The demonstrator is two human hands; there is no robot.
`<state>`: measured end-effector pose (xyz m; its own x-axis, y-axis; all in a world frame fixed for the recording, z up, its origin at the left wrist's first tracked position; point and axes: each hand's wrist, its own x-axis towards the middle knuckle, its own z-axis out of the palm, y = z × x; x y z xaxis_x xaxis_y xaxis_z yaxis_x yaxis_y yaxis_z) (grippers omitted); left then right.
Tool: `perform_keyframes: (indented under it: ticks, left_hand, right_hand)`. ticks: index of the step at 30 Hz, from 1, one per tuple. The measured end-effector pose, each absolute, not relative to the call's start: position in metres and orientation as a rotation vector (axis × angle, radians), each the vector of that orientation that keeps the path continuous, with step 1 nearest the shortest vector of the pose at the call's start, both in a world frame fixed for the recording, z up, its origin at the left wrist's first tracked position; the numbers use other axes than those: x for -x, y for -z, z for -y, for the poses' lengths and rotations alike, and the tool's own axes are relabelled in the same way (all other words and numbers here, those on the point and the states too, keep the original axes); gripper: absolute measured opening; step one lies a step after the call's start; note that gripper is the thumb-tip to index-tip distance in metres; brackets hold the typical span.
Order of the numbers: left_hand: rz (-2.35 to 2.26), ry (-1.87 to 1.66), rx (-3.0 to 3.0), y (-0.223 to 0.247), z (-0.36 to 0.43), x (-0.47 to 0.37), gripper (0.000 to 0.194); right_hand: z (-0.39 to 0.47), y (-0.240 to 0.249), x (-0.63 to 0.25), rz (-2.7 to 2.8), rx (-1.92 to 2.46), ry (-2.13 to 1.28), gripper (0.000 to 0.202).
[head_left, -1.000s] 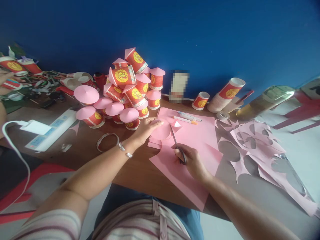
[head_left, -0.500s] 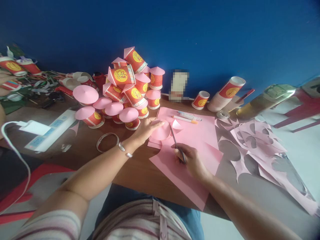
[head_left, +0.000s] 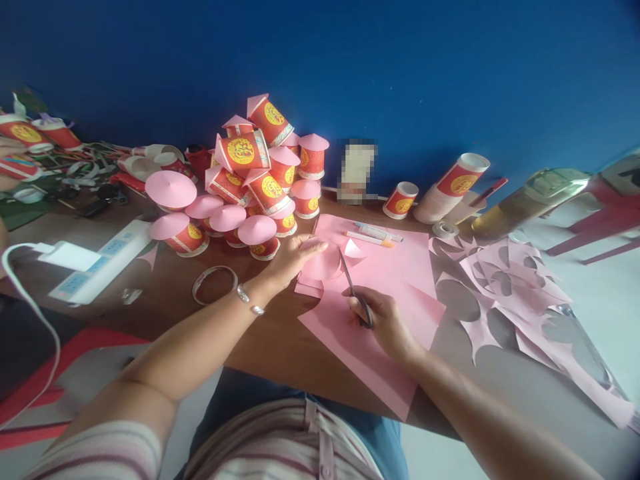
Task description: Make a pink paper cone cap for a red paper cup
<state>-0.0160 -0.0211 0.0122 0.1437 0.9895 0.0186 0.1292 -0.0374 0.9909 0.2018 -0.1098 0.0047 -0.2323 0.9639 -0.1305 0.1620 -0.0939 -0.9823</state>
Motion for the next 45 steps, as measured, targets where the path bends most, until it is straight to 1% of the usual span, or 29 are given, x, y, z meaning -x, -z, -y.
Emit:
perform_keyframes:
  ticks: [6, 15, 21, 25, 32, 37, 43, 45]
  left_hand:
    - [-1.194, -1.073, -1.335, -0.015, 0.022, 0.014, 0.033]
    - [-1.187, -1.072, -1.358, -0.015, 0.022, 0.014, 0.032]
    - [-1.252, -1.08, -1.307, -0.013, 0.021, 0.014, 0.036]
    - [-1.196, -1.093, -1.315, -0.012, 0.02, 0.013, 0.034]
    - [-1.192, -1.149, -1.241, -0.013, 0.022, 0.013, 0.032]
    - [-1.179, -1.213, -1.253, -0.01, 0.021, 0.014, 0.034]
    - [-1.197, -1.181, -1.31, -0.013, 0.024, 0.011, 0.039]
    - [-1.203, -1.178, -1.327, -0.016, 0.025, 0.01, 0.035]
  right_hand:
    - [0.11, -0.007, -0.202, 1.481, 1.282, -1.389, 0.055]
    - [0.11, -0.009, -0.201, 1.502, 1.273, -1.393, 0.052]
    - [0.111, -0.009, -0.201, 1.483, 1.262, -1.401, 0.052]
    - [0.11, -0.008, -0.2, 1.48, 1.278, -1.379, 0.051]
    - [0.106, -0.001, -0.2, 1.407, 1.315, -1.311, 0.047]
    - [0.104, 0.007, -0.199, 1.333, 1.286, -1.304, 0.047]
    - [0.101, 0.019, -0.199, 1.325, 1.272, -1.305, 0.045]
    - [0.101, 0.02, -0.199, 1.33, 1.268, -1.305, 0.046]
